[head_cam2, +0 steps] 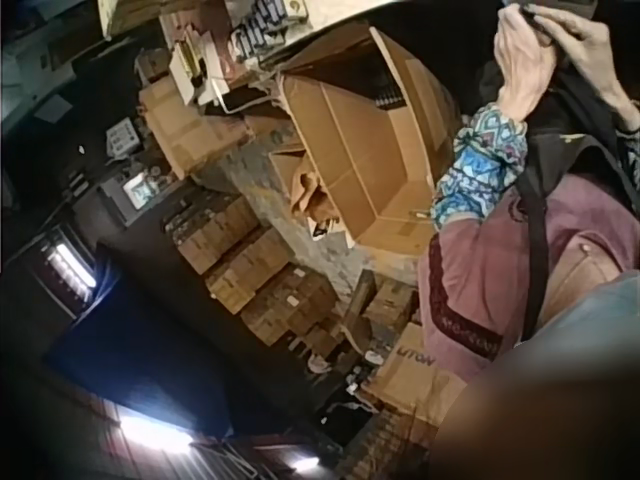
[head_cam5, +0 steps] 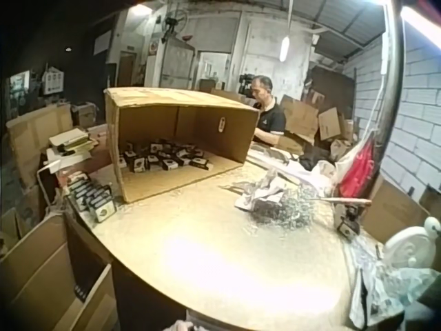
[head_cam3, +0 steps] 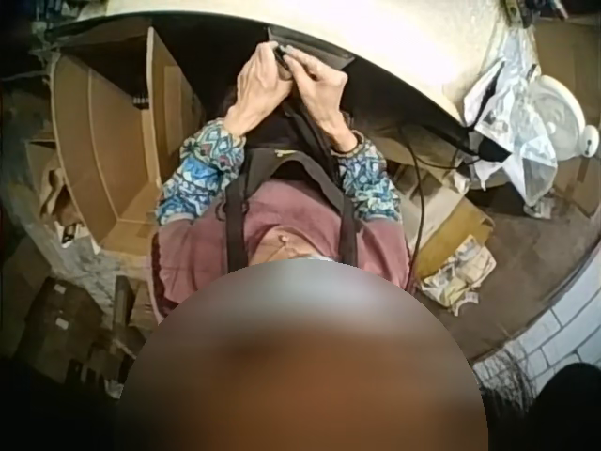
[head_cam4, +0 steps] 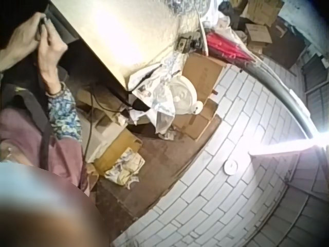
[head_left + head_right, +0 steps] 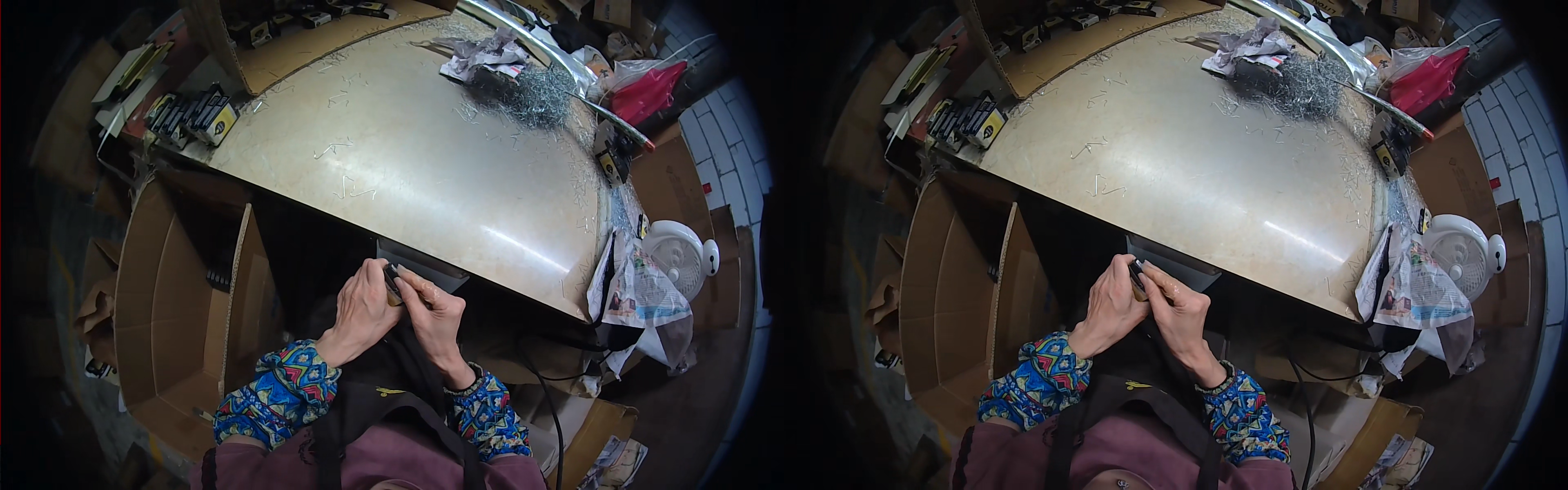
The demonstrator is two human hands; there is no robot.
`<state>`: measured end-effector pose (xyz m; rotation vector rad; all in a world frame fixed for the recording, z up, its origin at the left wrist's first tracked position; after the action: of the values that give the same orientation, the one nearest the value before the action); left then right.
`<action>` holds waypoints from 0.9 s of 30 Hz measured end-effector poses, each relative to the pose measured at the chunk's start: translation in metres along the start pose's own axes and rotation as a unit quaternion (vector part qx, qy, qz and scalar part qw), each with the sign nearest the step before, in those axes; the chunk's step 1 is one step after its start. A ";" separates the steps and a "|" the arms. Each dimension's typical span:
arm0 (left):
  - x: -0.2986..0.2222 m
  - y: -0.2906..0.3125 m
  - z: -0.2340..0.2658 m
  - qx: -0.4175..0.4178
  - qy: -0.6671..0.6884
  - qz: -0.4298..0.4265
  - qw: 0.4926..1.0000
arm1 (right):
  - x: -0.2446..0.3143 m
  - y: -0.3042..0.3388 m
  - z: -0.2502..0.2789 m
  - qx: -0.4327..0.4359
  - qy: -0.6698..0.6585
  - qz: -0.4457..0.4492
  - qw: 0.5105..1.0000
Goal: Organizing small product boxes on a workbench and then packing them into a larger shipping container.
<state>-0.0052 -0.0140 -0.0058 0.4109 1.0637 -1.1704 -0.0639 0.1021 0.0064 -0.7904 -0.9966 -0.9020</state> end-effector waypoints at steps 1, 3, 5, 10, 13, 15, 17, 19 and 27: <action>0.001 -0.001 0.001 0.000 0.000 0.000 1.000 | 0.001 -0.001 0.000 -0.002 0.040 0.054 0.998; 0.003 -0.004 0.002 0.005 0.051 0.038 0.998 | 0.002 -0.002 -0.001 -0.004 0.080 0.108 0.991; -0.002 -0.005 0.002 -0.001 0.052 0.042 0.998 | 0.006 -0.004 -0.002 -0.032 0.154 0.252 0.955; -0.010 -0.018 0.002 0.020 0.028 0.005 0.999 | 0.001 -0.027 0.018 -0.020 0.199 0.296 0.934; -0.027 -0.032 0.021 -0.010 0.032 -0.036 0.999 | 0.022 -0.067 0.068 -0.224 0.279 0.265 0.895; -0.019 -0.038 0.026 -0.028 0.081 -0.026 0.996 | 0.001 -0.090 0.086 -0.139 0.372 0.250 0.883; -0.011 -0.060 0.020 -0.035 0.095 -0.057 0.993 | -0.013 -0.098 0.081 -0.114 0.313 0.303 0.893; -0.004 -0.084 0.009 -0.081 0.052 -0.135 0.986 | -0.014 -0.105 0.071 -0.156 0.276 0.272 0.908; 0.033 -0.157 0.104 -0.148 -0.221 -0.158 0.951 | 0.015 -0.179 0.030 -0.038 0.270 0.267 0.924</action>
<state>-0.0972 -0.1706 0.0549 -0.2607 0.9045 -1.2809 -0.2315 0.0505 0.0557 -0.7646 -0.2353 -0.6258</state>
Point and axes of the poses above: each hand's wrist, its own y-axis away from the middle knuckle, its own z-axis out of the back of the hand, x = y × z, the point moved 1 cm from there along -y, towards the middle knuckle, and after that the axes turned 11 degrees about y, right-handed, at the moved point
